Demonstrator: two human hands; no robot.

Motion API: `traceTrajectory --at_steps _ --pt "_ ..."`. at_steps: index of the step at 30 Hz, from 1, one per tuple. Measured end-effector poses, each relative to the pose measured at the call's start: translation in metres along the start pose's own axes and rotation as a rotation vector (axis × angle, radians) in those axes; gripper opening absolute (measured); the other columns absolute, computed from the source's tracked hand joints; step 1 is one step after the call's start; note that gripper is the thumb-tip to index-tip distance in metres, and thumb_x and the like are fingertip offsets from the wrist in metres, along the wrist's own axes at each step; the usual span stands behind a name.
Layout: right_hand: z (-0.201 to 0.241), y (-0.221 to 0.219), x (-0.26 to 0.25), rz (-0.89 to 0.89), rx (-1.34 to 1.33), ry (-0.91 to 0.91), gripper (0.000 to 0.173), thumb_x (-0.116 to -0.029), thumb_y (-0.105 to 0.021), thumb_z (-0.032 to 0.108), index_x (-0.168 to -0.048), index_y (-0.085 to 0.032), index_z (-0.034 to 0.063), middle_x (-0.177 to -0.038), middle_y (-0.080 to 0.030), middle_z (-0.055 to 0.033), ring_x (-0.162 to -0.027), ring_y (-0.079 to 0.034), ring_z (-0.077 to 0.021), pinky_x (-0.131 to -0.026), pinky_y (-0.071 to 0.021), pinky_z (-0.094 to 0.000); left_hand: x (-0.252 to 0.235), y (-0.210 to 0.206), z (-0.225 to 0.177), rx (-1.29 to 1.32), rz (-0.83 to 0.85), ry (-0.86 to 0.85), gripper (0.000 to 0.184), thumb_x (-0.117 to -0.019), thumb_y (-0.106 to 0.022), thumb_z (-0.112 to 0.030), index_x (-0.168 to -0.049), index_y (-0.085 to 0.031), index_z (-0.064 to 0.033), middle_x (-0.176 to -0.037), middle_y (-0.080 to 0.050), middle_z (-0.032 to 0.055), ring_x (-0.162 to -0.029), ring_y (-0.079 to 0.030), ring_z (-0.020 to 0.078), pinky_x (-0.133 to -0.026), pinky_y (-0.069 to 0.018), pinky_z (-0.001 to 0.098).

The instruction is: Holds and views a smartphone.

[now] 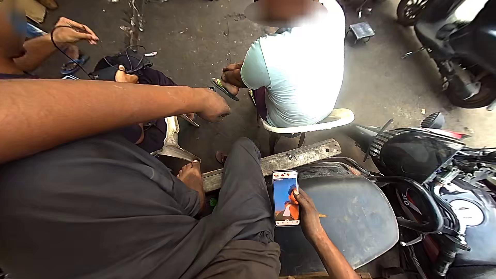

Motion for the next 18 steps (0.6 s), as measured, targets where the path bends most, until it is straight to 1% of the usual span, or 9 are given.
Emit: traceTrajectory --at_steps 2,5,9,14,16,18 --pt "0.0002 -0.0005 0.0003 -0.005 -0.006 0.007 0.042 -0.1047 -0.036 0.027 -0.122 -0.065 0.0022 -0.100 -0.070 -0.0104 -0.091 -0.068 -0.0159 -0.085 -0.0571 -0.0327 -0.0002 0.0002 0.0005 -0.002 -0.008 -0.010 0.017 -0.1005 -0.064 -0.022 -0.109 -0.068 -0.0082 -0.098 -0.070 0.0116 -0.099 -0.068 0.0320 -0.085 -0.0532 0.0543" --pt "0.0004 -0.0009 0.0009 -0.013 -0.001 0.013 0.042 -0.1056 -0.034 0.027 -0.119 -0.065 0.0029 -0.096 -0.068 -0.0076 -0.088 -0.067 -0.0141 -0.083 -0.0566 -0.0309 -0.0010 -0.0003 0.0005 -0.011 0.000 -0.006 0.020 -0.1012 -0.063 -0.023 -0.112 -0.067 -0.0074 -0.103 -0.069 0.0126 -0.102 -0.068 0.0329 -0.088 -0.0527 0.0544" --pt "-0.0003 -0.0006 0.0009 -0.015 -0.003 0.023 0.041 -0.1048 -0.034 0.026 -0.117 -0.065 0.0025 -0.094 -0.068 -0.0062 -0.088 -0.066 -0.0127 -0.083 -0.0559 -0.0299 -0.0014 0.0000 0.0000 -0.012 0.009 -0.012 0.022 -0.1020 -0.063 -0.023 -0.116 -0.066 -0.0056 -0.107 -0.069 0.0143 -0.106 -0.067 0.0346 -0.090 -0.0522 0.0547" --pt "0.0003 -0.0012 0.0011 -0.019 0.004 0.011 0.042 -0.1053 -0.033 0.027 -0.118 -0.065 0.0031 -0.096 -0.069 -0.0073 -0.089 -0.067 -0.0135 -0.084 -0.0563 -0.0304 -0.0020 -0.0002 0.0000 -0.011 0.013 -0.012 0.022 -0.1015 -0.064 -0.023 -0.115 -0.067 -0.0061 -0.108 -0.069 0.0138 -0.107 -0.067 0.0340 -0.091 -0.0521 0.0544" --pt "-0.0009 0.0003 0.0010 -0.023 0.024 0.001 0.044 -0.1055 -0.034 0.030 -0.122 -0.065 0.0031 -0.100 -0.069 -0.0088 -0.093 -0.067 -0.0145 -0.085 -0.0560 -0.0315 -0.0021 -0.0005 -0.0001 -0.014 0.011 -0.013 0.021 -0.1018 -0.063 -0.023 -0.115 -0.067 -0.0062 -0.106 -0.069 0.0135 -0.106 -0.067 0.0336 -0.090 -0.0524 0.0539" --pt "-0.0014 0.0006 0.0004 -0.026 0.031 0.001 0.044 -0.1058 -0.034 0.031 -0.119 -0.066 0.0040 -0.099 -0.069 -0.0077 -0.091 -0.067 -0.0137 -0.084 -0.0557 -0.0308 -0.0011 -0.0001 0.0000 -0.017 0.007 -0.014 0.021 -0.1022 -0.063 -0.023 -0.114 -0.066 -0.0063 -0.105 -0.069 0.0135 -0.106 -0.067 0.0337 -0.090 -0.0524 0.0538"
Point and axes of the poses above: each hand's wrist, its own x-axis away from the middle knuckle, its own y-axis out of the back of the hand, z = x × y, the point moved 3 cm from there along -x, towards the middle knuckle
